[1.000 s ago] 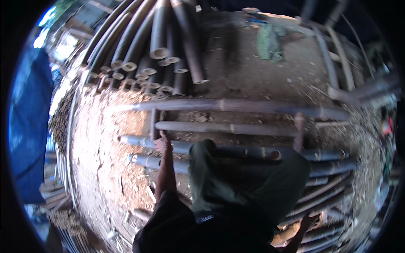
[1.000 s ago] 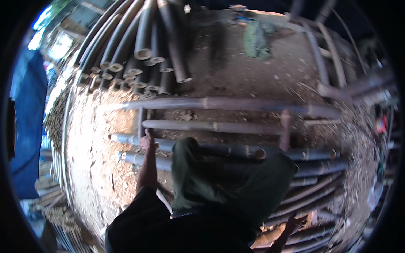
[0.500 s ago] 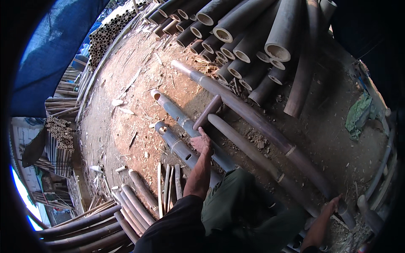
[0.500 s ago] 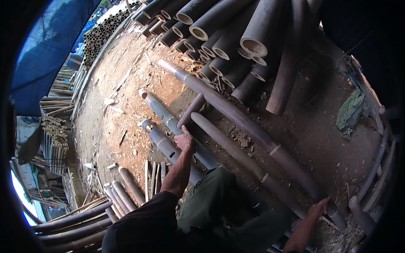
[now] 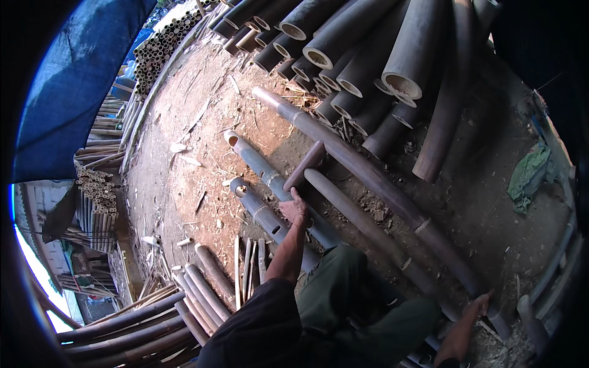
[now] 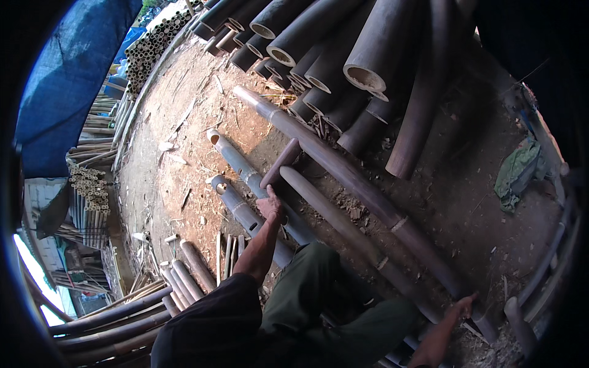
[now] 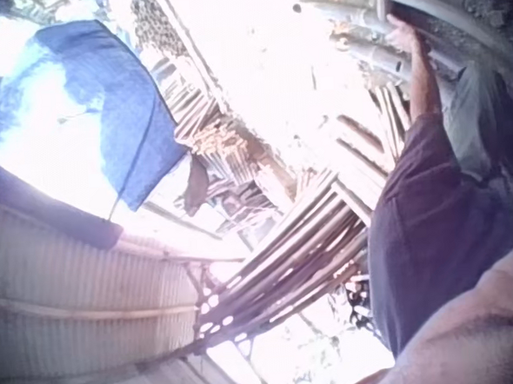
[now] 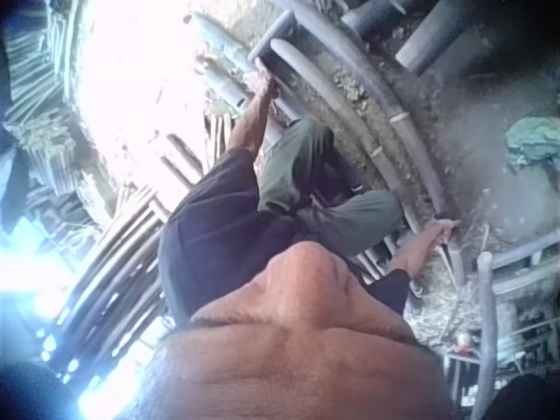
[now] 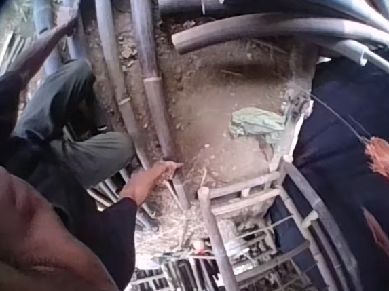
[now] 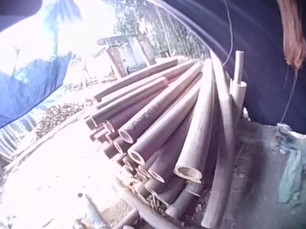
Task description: The person sits on the ground and uses a knife to cut and split bamboo poles. They then use a wooden mallet to hammer the ends of the poles to smooth or shape them. The person repeatedly picks up, cuts, and hammers multiple bamboo pieces in a cluttered workshop.
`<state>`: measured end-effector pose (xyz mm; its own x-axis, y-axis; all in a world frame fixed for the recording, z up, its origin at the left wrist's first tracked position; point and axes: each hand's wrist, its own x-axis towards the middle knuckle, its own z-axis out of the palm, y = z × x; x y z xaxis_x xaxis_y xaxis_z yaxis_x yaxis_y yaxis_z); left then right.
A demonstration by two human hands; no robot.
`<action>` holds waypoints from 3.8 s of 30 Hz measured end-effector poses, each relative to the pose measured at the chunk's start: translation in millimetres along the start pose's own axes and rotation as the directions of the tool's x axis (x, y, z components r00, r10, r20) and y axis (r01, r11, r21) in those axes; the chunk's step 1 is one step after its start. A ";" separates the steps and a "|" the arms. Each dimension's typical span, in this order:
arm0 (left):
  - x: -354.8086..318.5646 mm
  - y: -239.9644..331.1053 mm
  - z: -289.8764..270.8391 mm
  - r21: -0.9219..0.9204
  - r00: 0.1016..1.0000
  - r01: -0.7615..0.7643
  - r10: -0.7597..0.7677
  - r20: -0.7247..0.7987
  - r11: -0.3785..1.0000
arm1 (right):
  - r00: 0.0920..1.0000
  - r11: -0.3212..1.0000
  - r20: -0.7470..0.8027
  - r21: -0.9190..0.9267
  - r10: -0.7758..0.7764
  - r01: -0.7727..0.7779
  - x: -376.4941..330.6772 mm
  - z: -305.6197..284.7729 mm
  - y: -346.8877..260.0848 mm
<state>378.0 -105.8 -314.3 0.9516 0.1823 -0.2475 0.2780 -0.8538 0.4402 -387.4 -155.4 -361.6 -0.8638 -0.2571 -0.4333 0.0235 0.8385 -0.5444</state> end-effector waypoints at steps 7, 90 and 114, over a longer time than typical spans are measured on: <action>-0.3 -5.9 -6.9 -0.013 1.000 -0.024 0.023 -0.020 1.000 | 0.961 0.923 -0.011 -0.276 0.278 -0.270 19.3 -12.0 -18.2; -271.4 178.9 -534.3 -0.841 -0.141 -0.214 0.867 -0.478 -0.498 | 0.920 0.901 0.080 0.249 -0.385 0.355 -272.7 -238.2 259.9; 104.9 212.3 -400.6 -0.730 0.402 -0.680 0.800 -0.445 -0.065 | 0.679 0.865 0.538 0.254 -0.499 0.434 -404.3 -97.6 36.2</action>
<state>589.3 -72.6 99.0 0.6634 -0.3925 0.6370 -0.5694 0.2875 0.7701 -86.4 25.8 -136.0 -0.3279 -0.8515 -0.4092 -0.2266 0.4913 -0.8410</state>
